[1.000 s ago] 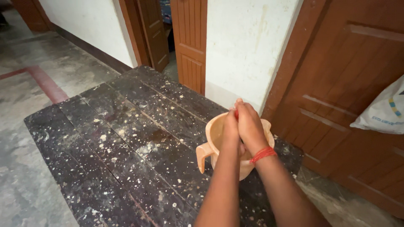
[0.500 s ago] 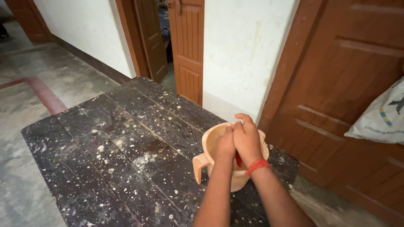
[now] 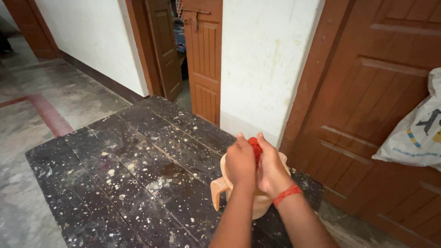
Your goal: The person wipes a dark wooden table with a red cloth. They repeatedly wring the cloth in a plastic pitcher of water and continue wiping the table surface, focusing on removing white specks and debris.
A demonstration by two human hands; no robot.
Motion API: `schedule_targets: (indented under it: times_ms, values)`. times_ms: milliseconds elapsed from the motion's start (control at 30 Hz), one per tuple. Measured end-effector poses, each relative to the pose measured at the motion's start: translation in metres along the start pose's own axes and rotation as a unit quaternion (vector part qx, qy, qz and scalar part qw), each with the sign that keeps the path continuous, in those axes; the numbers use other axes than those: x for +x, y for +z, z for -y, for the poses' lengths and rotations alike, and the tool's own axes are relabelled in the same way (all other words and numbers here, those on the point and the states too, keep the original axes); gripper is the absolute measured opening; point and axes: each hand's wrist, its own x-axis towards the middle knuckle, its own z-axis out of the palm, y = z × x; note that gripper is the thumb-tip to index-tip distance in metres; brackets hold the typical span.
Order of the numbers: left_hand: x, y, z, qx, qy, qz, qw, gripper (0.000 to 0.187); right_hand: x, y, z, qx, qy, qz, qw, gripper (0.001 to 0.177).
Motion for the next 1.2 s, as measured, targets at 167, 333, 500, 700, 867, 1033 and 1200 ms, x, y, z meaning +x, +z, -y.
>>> schedule_targets:
  times_ms: [167, 333, 500, 700, 867, 1033, 1200]
  values:
    - [0.0, -0.001, 0.015, 0.12, 0.274, -0.094, 0.95, 0.047, 0.01, 0.001, 0.011, 0.033, -0.022, 0.02, 0.999, 0.026]
    - [0.033, 0.039, 0.032, -0.453, -0.024, 0.074, 0.888, 0.044, 0.026, 0.002, 0.016, -0.041, -0.192, -0.028, 0.98, 0.02]
    - [0.041, 0.043, 0.028, -0.604, -0.145, 0.217, 0.753, 0.049, 0.018, 0.005, 0.005, -0.302, -0.355, -0.014, 0.885, 0.025]
    - [0.051, 0.036, 0.032, -0.538, -0.106, 0.247, 0.799, 0.033, -0.023, 0.012, 0.017, -0.496, -0.468, -0.058, 0.729, 0.033]
    - [0.062, 0.051, 0.056, -0.421, -0.145, 0.213, 0.87, 0.038, -0.029, 0.014, 0.017, -0.558, -0.408, -0.082, 0.718, 0.037]
    - [0.081, 0.066, 0.081, -0.313, -0.178, 0.246, 0.9, 0.038, -0.011, -0.004, 0.006, -0.627, -0.472, -0.113, 0.61, 0.038]
    - [0.086, 0.07, 0.087, -0.323, -0.182, 0.242, 0.897, 0.039, 0.001, -0.011, 0.004, -0.631, -0.465, -0.109, 0.611, 0.039]
